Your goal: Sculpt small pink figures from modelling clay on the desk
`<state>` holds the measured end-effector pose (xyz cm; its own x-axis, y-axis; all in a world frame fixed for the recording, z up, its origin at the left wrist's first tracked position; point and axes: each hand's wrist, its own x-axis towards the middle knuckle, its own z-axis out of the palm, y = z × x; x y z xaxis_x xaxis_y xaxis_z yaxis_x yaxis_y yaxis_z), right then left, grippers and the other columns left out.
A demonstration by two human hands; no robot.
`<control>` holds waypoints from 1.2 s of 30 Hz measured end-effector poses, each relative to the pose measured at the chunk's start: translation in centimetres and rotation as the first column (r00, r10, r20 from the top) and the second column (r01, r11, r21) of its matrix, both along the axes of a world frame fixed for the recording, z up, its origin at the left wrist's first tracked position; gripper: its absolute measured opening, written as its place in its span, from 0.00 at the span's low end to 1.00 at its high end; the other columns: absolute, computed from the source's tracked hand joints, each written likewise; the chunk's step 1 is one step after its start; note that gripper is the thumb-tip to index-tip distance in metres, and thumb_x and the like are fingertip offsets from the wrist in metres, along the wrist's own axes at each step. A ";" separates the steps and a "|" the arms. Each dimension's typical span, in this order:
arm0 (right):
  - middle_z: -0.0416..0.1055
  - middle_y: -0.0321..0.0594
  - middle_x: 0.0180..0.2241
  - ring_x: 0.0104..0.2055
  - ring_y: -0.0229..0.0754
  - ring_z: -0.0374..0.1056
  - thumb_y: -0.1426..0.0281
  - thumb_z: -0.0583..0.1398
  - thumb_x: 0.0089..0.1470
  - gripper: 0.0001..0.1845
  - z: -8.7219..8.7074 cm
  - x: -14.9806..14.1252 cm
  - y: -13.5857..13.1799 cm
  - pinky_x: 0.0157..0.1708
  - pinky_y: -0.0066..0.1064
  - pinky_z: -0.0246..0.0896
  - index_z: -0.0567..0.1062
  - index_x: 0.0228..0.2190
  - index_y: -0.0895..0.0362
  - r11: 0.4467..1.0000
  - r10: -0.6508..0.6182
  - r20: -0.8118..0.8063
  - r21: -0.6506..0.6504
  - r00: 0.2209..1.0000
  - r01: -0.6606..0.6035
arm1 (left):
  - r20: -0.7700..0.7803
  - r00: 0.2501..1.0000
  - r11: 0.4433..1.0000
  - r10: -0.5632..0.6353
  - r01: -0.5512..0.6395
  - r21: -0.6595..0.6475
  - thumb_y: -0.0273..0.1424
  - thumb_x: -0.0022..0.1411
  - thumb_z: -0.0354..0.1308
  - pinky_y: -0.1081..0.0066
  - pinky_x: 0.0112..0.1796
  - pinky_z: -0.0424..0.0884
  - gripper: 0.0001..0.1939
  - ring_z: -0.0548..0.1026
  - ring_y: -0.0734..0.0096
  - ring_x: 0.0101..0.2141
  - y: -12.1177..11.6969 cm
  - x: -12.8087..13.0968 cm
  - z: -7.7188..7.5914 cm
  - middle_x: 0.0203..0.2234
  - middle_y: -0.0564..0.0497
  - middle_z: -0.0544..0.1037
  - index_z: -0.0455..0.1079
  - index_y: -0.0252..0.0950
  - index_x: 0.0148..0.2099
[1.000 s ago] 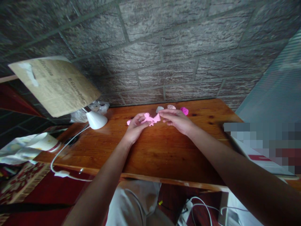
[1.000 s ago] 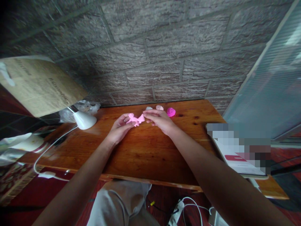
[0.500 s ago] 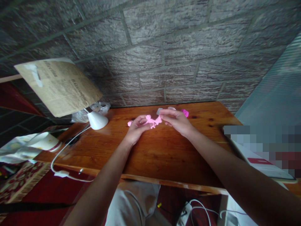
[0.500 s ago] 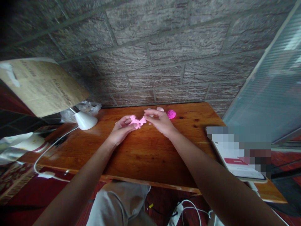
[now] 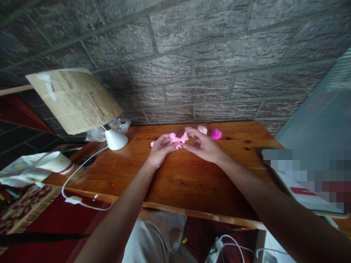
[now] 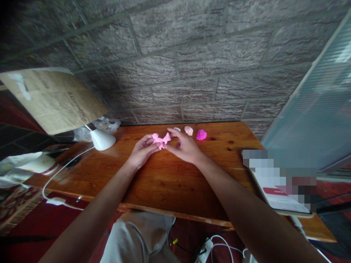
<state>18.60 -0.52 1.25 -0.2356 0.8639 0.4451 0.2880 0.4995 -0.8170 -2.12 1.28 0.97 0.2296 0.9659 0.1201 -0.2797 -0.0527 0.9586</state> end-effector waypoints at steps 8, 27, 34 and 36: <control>0.75 0.42 0.49 0.24 0.34 0.66 0.64 0.67 0.53 0.38 -0.1 -0.1 -0.2 0.31 0.33 0.67 0.64 0.63 0.47 0.998 -0.006 0.073 0.056 0.997 0.002 | 0.012 1.000 1.000 0.006 -0.006 -0.011 0.31 0.43 0.77 0.66 0.45 0.76 0.27 0.81 0.69 0.37 0.0 0.0 0.2 0.35 0.51 0.82 0.72 0.36 0.46; 0.77 0.44 0.46 0.24 0.36 0.67 0.67 0.65 0.57 0.26 -1.2 -0.5 0.5 0.37 0.35 0.71 0.70 0.57 0.54 0.963 -0.139 0.142 0.251 0.980 0.101 | 0.005 1.000 1.000 0.004 -0.004 -0.025 0.30 0.44 0.77 0.65 0.46 0.77 0.26 0.81 0.70 0.37 -0.2 0.2 0.1 0.35 0.52 0.82 0.72 0.35 0.46; 0.78 0.45 0.45 0.23 0.35 0.68 0.66 0.65 0.57 0.27 -1.0 -0.7 0.3 0.36 0.35 0.72 0.70 0.57 0.55 0.963 -0.145 0.128 0.246 0.981 0.111 | 0.014 1.000 1.000 0.009 -0.008 -0.020 0.30 0.43 0.77 0.65 0.46 0.77 0.27 0.80 0.70 0.37 -0.2 0.2 0.1 0.35 0.52 0.82 0.72 0.35 0.46; 0.78 0.46 0.45 0.23 0.35 0.67 0.66 0.65 0.57 0.28 -1.0 -0.7 0.3 0.36 0.36 0.72 0.69 0.57 0.57 0.962 -0.151 0.126 0.246 0.980 0.117 | 0.018 1.000 1.000 0.007 -0.007 -0.022 0.30 0.43 0.77 0.66 0.45 0.78 0.27 0.81 0.71 0.37 -0.2 0.2 0.1 0.35 0.52 0.82 0.72 0.35 0.45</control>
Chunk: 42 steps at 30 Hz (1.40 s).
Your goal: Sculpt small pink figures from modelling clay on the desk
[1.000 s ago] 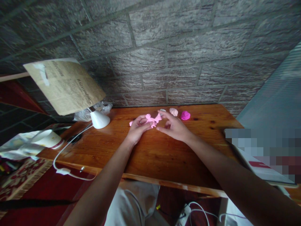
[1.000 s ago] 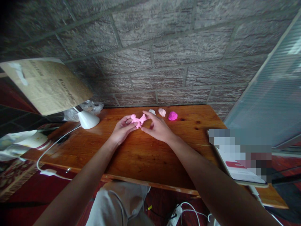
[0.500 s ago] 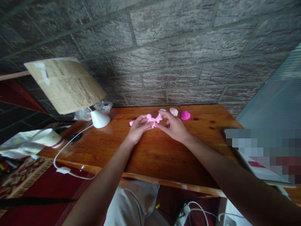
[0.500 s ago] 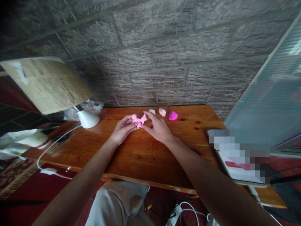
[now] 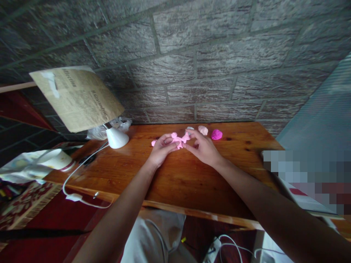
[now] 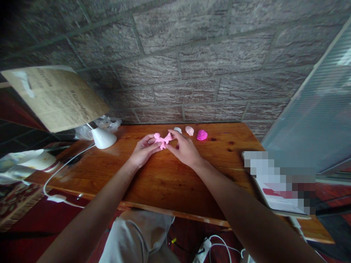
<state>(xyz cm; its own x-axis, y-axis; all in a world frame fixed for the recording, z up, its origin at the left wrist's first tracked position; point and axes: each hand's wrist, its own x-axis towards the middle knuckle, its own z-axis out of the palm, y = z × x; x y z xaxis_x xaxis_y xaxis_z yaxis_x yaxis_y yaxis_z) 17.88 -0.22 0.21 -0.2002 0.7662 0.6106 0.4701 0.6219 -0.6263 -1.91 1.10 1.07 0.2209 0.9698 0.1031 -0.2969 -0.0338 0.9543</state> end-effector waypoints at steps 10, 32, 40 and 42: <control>0.79 0.42 0.44 0.24 0.36 0.69 0.67 0.65 0.57 0.24 -0.3 0.0 0.3 0.37 0.34 0.71 0.71 0.54 0.53 0.999 -0.015 0.003 0.030 1.000 0.015 | -0.014 1.000 1.000 -0.008 0.008 0.008 0.31 0.44 0.77 0.66 0.45 0.76 0.27 0.81 0.70 0.36 0.1 0.0 -0.1 0.36 0.51 0.82 0.72 0.35 0.47; 0.79 0.41 0.44 0.27 0.36 0.71 0.67 0.65 0.58 0.18 0.5 0.0 -0.3 0.36 0.32 0.71 0.77 0.51 0.52 0.999 -0.012 0.003 0.043 1.000 0.011 | -0.019 1.000 1.000 -0.017 0.017 0.014 0.30 0.47 0.76 0.60 0.48 0.77 0.25 0.81 0.67 0.38 0.1 -0.2 -0.1 0.37 0.49 0.82 0.72 0.34 0.47; 0.80 0.41 0.45 0.32 0.40 0.76 0.67 0.64 0.59 0.18 0.6 -0.1 -0.4 0.33 0.30 0.71 0.77 0.51 0.51 1.000 0.013 -0.007 -0.010 1.000 -0.013 | -0.021 1.000 1.000 -0.023 0.023 0.012 0.30 0.47 0.76 0.58 0.49 0.76 0.25 0.81 0.66 0.39 0.0 -0.2 -0.1 0.38 0.49 0.83 0.72 0.34 0.47; 0.80 0.42 0.45 0.33 0.41 0.77 0.68 0.64 0.59 0.17 0.6 -0.1 -0.4 0.32 0.30 0.71 0.78 0.50 0.52 1.000 0.017 -0.013 -0.020 1.000 -0.018 | -0.023 0.999 1.000 -0.023 0.023 0.015 0.31 0.47 0.76 0.58 0.49 0.76 0.25 0.81 0.66 0.38 0.0 -0.2 -0.1 0.38 0.49 0.83 0.72 0.34 0.47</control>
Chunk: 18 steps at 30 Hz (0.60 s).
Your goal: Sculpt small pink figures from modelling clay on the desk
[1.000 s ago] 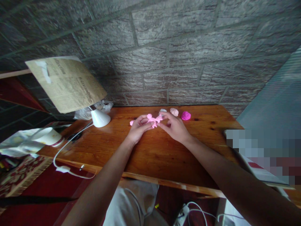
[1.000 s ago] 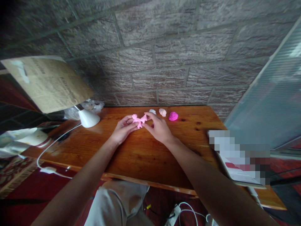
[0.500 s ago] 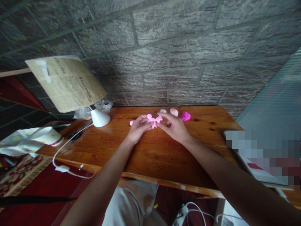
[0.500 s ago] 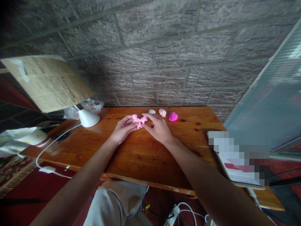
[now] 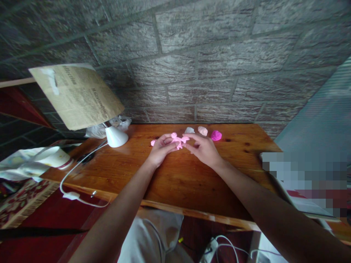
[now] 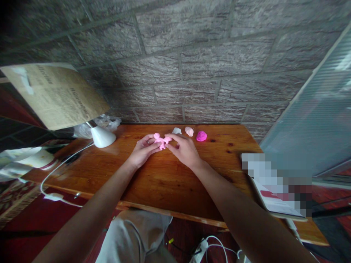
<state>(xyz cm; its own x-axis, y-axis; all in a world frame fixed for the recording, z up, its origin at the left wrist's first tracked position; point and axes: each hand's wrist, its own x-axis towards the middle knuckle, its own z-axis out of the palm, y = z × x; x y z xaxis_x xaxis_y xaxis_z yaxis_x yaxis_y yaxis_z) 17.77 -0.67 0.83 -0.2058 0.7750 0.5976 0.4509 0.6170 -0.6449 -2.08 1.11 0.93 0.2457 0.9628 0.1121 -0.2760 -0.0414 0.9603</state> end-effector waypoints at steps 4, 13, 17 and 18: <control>0.80 0.42 0.44 0.34 0.42 0.78 0.68 0.64 0.59 0.16 0.1 0.0 -0.1 0.32 0.30 0.71 0.78 0.49 0.52 1.000 0.005 -0.001 -0.018 1.000 -0.005 | -0.007 1.000 1.000 -0.005 0.005 0.004 0.31 0.48 0.75 0.60 0.48 0.76 0.25 0.81 0.67 0.38 0.0 0.0 0.0 0.38 0.49 0.82 0.72 0.34 0.47; 0.80 0.42 0.45 0.29 0.38 0.74 0.67 0.65 0.58 0.17 0.1 0.2 0.0 0.34 0.31 0.72 0.77 0.50 0.52 1.000 0.008 0.005 0.029 1.000 -0.008 | 0.002 1.000 1.000 -0.004 0.004 -0.010 0.31 0.46 0.76 0.62 0.46 0.76 0.25 0.81 0.68 0.37 0.0 0.0 0.1 0.37 0.49 0.82 0.72 0.34 0.46; 0.78 0.43 0.50 0.24 0.34 0.69 0.62 0.66 0.55 0.24 0.2 0.6 0.2 0.31 0.31 0.72 0.74 0.53 0.51 1.000 -0.006 -0.043 -0.001 0.999 0.006 | 0.004 0.999 0.999 0.038 -0.038 0.018 0.31 0.46 0.76 0.61 0.48 0.74 0.25 0.80 0.68 0.37 0.2 0.0 -0.2 0.36 0.51 0.82 0.72 0.35 0.46; 0.77 0.44 0.50 0.24 0.34 0.69 0.61 0.66 0.55 0.24 0.2 0.7 0.3 0.30 0.31 0.73 0.74 0.53 0.51 1.000 -0.021 -0.069 -0.013 0.997 0.021 | -0.004 0.998 0.998 0.057 -0.057 0.041 0.31 0.46 0.75 0.61 0.49 0.74 0.25 0.80 0.69 0.37 0.2 0.0 -0.3 0.36 0.51 0.82 0.72 0.36 0.46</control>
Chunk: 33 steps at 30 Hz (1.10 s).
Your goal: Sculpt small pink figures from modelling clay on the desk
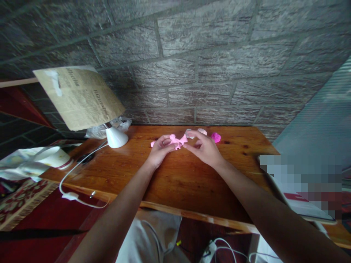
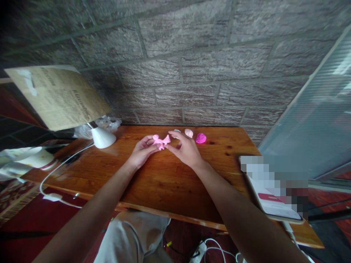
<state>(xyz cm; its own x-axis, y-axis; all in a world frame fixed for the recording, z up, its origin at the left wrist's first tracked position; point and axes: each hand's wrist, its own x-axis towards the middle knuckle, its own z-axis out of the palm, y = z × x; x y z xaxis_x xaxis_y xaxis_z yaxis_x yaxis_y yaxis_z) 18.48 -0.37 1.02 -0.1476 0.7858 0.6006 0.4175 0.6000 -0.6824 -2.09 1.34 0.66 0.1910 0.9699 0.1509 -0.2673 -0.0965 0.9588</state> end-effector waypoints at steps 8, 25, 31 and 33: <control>0.78 0.43 0.47 0.20 0.33 0.67 0.56 0.63 0.55 0.18 -0.8 0.4 1.1 0.20 0.31 0.74 0.78 0.43 0.54 0.974 -0.148 -0.242 -0.206 0.959 0.098 | -0.177 0.980 0.979 0.094 -0.058 0.197 0.33 0.46 0.75 0.59 0.53 0.70 0.22 0.79 0.66 0.41 0.7 -0.3 -1.0 0.40 0.49 0.81 0.73 0.36 0.42; 0.77 0.35 0.23 0.20 0.42 0.75 0.57 0.63 0.57 0.13 -1.4 0.8 1.6 0.18 0.29 0.68 0.80 0.33 0.54 0.950 -0.202 -0.173 -0.274 0.964 0.150 | -0.271 0.957 0.979 0.101 -0.048 0.197 0.39 0.47 0.74 0.61 0.51 0.71 0.21 0.79 0.63 0.41 0.8 -0.2 -1.2 0.37 0.47 0.82 0.74 0.36 0.40; 0.74 0.33 0.19 0.20 0.43 0.75 0.60 0.63 0.57 0.11 -1.2 0.8 1.4 0.18 0.29 0.67 0.81 0.33 0.54 0.935 -0.206 -0.145 -0.321 0.968 0.151 | -0.242 0.964 0.984 0.110 -0.072 0.162 0.38 0.47 0.73 0.60 0.53 0.70 0.21 0.79 0.65 0.41 0.9 -0.3 -1.1 0.36 0.49 0.81 0.74 0.36 0.42; 0.74 0.33 0.20 0.20 0.42 0.75 0.62 0.62 0.57 0.10 -1.2 0.7 1.3 0.19 0.29 0.68 0.81 0.34 0.55 0.931 -0.198 -0.131 -0.336 0.971 0.145 | -0.235 0.968 0.987 0.090 -0.055 0.150 0.38 0.46 0.74 0.61 0.52 0.70 0.21 0.79 0.65 0.40 0.9 -0.3 -1.1 0.35 0.50 0.81 0.74 0.35 0.40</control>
